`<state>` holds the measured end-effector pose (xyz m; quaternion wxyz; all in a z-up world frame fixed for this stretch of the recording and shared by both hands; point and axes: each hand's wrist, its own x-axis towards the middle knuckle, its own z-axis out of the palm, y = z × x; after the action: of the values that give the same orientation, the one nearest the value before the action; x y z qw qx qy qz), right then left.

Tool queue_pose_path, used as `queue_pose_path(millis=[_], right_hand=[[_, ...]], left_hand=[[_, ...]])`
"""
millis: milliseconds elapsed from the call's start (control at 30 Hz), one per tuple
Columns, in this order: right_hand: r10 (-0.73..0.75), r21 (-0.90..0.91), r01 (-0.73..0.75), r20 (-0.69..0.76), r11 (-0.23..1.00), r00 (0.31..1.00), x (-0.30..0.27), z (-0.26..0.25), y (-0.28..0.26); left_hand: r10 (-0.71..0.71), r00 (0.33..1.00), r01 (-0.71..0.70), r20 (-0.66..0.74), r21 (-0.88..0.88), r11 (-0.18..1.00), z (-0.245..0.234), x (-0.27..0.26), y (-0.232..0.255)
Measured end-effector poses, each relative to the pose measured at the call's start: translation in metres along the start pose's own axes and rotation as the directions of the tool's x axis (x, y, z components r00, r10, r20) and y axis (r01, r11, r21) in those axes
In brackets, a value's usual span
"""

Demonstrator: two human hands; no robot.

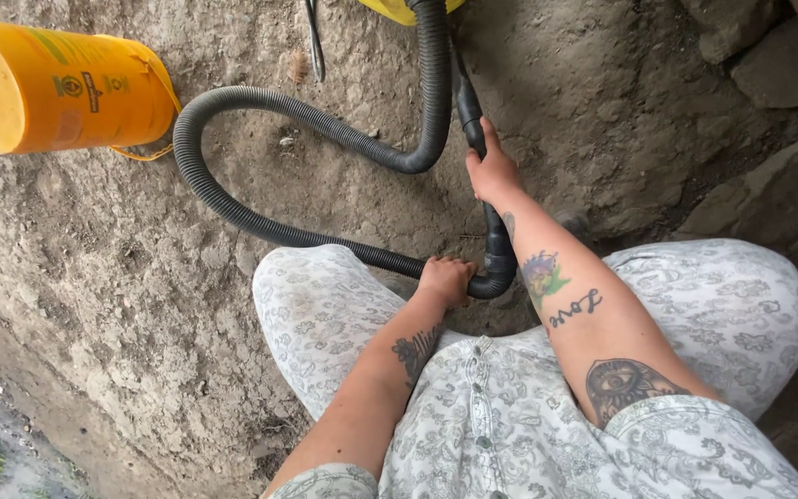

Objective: The person detaches the hose from a vacuum cleaner, inspects the components, and then reattaches the hose parts and connects it back to the main vacuum unit.

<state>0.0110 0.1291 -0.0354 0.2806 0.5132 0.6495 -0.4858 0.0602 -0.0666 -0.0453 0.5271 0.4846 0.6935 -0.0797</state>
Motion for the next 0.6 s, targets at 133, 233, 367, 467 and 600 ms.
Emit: queue_pose_path(millis=[133, 233, 367, 467, 600], right_hand=[[0.007, 0.052, -0.008, 0.022, 0.999, 1.0, 0.009, -0.008, 0.015], [0.007, 0.042, -0.008, 0.027, 0.999, 1.0, 0.006, -0.002, 0.021], [0.01, 0.042, -0.011, 0.019, 0.999, 1.0, -0.014, 0.011, 0.03], [0.018, -0.001, -0.018, 0.072, 1.0, 0.997, -0.023, 0.019, 0.036], [-0.101, -0.111, 0.125, 0.203, 0.986, 0.974, -0.013, 0.046, 0.044]], left_hand=[[-0.013, 0.999, 0.014, -0.037, 0.031, 0.999, 0.027, 0.018, -0.007], [-0.021, 0.999, 0.021, 0.034, -0.01, 1.0, 0.039, 0.02, -0.012], [0.03, 0.987, -0.038, 0.159, 0.049, 0.998, 0.048, 0.021, -0.014], [0.028, 0.969, -0.071, 0.245, 0.169, 0.983, 0.043, 0.02, -0.003], [0.066, 0.959, -0.124, 0.276, 0.199, 0.972, 0.037, 0.019, 0.012]])
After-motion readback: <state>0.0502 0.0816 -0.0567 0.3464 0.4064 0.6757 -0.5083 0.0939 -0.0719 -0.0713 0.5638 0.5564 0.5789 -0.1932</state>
